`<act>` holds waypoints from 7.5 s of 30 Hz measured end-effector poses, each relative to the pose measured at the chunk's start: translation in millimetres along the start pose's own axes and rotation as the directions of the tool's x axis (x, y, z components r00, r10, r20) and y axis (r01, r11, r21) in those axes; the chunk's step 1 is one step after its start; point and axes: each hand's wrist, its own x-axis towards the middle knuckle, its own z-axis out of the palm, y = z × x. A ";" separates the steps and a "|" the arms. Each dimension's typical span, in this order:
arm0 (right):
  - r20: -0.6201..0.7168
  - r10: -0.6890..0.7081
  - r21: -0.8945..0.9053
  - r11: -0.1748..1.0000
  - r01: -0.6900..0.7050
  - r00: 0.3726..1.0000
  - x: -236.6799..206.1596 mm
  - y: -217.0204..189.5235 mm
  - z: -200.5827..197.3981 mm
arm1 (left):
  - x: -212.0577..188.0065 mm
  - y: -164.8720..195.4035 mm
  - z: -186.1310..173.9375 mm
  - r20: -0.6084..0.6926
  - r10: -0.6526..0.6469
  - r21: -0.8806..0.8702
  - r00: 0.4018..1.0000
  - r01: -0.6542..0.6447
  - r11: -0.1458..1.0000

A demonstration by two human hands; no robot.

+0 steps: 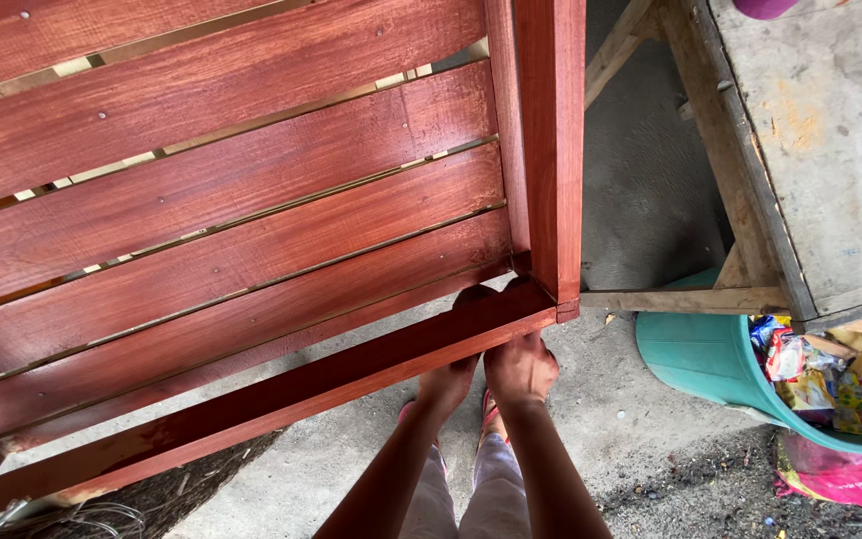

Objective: The person applies a reddish wood stain to a slatted wooden furniture frame using a cloth, wiping the stained top rails and edges and working the cloth into the corners and sides of the frame, turning to cover different faces of the piece.

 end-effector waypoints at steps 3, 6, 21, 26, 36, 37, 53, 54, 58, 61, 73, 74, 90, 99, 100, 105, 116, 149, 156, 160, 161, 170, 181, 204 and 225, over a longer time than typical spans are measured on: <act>0.195 0.057 -0.114 0.993 -0.035 0.979 21.7 -2.7 20.4 | 7.2 -15.9 7.2 0.051 -0.126 0.060 0.991 0.123 0.991; 0.300 0.048 -0.129 0.992 -0.010 0.953 35.8 1.5 47.7 | 17.3 -29.8 14.3 -0.059 0.123 -0.057 0.991 -0.126 0.990; 0.147 0.076 0.625 0.766 -0.152 0.986 -1.9 44.8 0.1 | -29.9 11.5 6.5 -0.193 0.310 -0.306 0.931 -0.357 0.883; 0.002 -0.140 0.928 -0.368 -0.054 0.990 20.7 95.7 -60.1 | -62.2 50.4 30.7 -0.025 0.411 -0.549 0.911 -0.356 0.756; 0.179 -0.823 0.964 0.037 -0.262 0.540 161.6 100.8 -131.7 | -61.3 115.6 36.3 0.261 -0.056 -0.649 0.964 0.218 0.729; 0.374 -0.743 0.927 0.282 -0.247 0.555 170.6 93.5 -130.5 | -53.4 112.1 39.6 0.248 -0.094 -0.636 0.964 0.235 0.735; 0.642 -0.665 0.748 0.653 -0.118 0.381 239.6 75.5 -151.4 | -1.1 126.4 90.0 -0.135 0.025 -0.925 0.990 -0.135 0.356; 0.624 -0.700 0.769 0.629 -0.114 0.348 241.9 78.5 -156.2 | -0.9 127.1 90.4 -0.158 0.019 -0.933 0.987 -0.156 0.325; 0.614 -0.729 0.783 0.612 -0.113 0.302 244.2 79.0 -160.5 | 2.4 128.0 93.0 -0.287 0.064 -0.943 0.956 -0.294 0.158; 0.587 -0.675 0.745 0.667 0.028 0.447 237.5 67.6 -142.6 | -0.5 129.3 92.5 -0.272 0.036 -0.953 0.962 -0.275 0.131; 0.527 -0.650 0.822 0.554 -0.134 0.548 200.5 114.6 -133.4 | -20.6 121.9 112.2 -0.266 -0.077 -0.927 0.961 -0.234 0.292; 0.526 -0.636 0.815 0.568 -0.120 0.565 200.1 113.6 -127.6 | -18.6 118.5 112.1 -0.311 -0.057 -0.903 0.949 -0.276 0.329; -0.078 -0.817 0.444 0.485 0.754 0.571 206.5 108.3 -68.7 | -0.6 134.1 115.3 -0.286 -0.013 -0.956 0.958 -0.285 0.073; -0.259 -0.836 0.446 0.340 0.828 0.484 116.1 105.4 -50.0 | -12.0 95.5 125.4 -0.341 -0.211 -0.913 0.916 -0.269 0.308; -0.212 -0.839 0.420 0.384 0.822 0.501 107.2 97.9 -45.6 | -15.3 86.5 120.8 -0.319 -0.289 -0.924 0.903 -0.228 0.306; 0.033 -0.812 0.167 0.580 0.797 0.583 98.2 79.5 -35.5 | -3.1 57.4 105.5 -0.491 -0.151 -0.844 0.858 -0.424 0.329; -0.028 -0.743 -0.022 0.669 0.743 0.669 101.4 81.5 -33.1 | 17.0 76.8 118.5 -0.363 -0.223 -0.911 0.905 -0.295 0.288; -0.566 -0.787 -0.065 0.337 0.939 0.244 23.8 -10.5 -162.9 | -101.3 87.5 -40.4 -0.752 -0.513 -0.630 0.415 -0.681 0.374; -0.478 -0.831 -0.087 0.368 0.926 0.285 19.5 -30.7 -182.2 | -114.3 118.5 -67.2 -0.691 -0.571 -0.691 0.444 -0.639 0.338; -0.534 -0.794 -0.122 0.414 0.902 0.292 25.6 -60.8 -203.7 | -113.3 150.7 -104.5 -0.639 -0.518 -0.732 0.569 -0.657 0.180; -0.536 -0.788 -0.129 0.429 0.894 0.302 29.9 -72.6 -211.6 | -110.2 159.4 -116.0 -0.657 -0.474 -0.713 0.587 -0.688 0.135; -0.407 -0.716 -0.189 0.674 0.714 0.568 71.0 -219.6 -298.8 | -61.3 197.8 -266.5 -0.803 0.097 -0.511 0.589 -0.762 0.397; -0.388 -0.657 -0.220 0.747 0.627 0.647 173.1 -338.1 -358.0 | -19.8 262.9 -413.4 -0.739 0.224 -0.289 0.636 -0.599 0.747; -0.367 -0.692 -0.116 0.697 0.708 0.622 460.6 -555.2 -435.0 | 206.5 436.7 -601.9 -0.779 0.053 -0.175 0.625 -0.297 0.939; -0.647 -0.713 -0.238 0.523 0.818 0.268 580.5 -651.3 -417.2 | 365.5 435.3 -748.4 -0.747 0.475 0.129 0.465 -0.599 0.790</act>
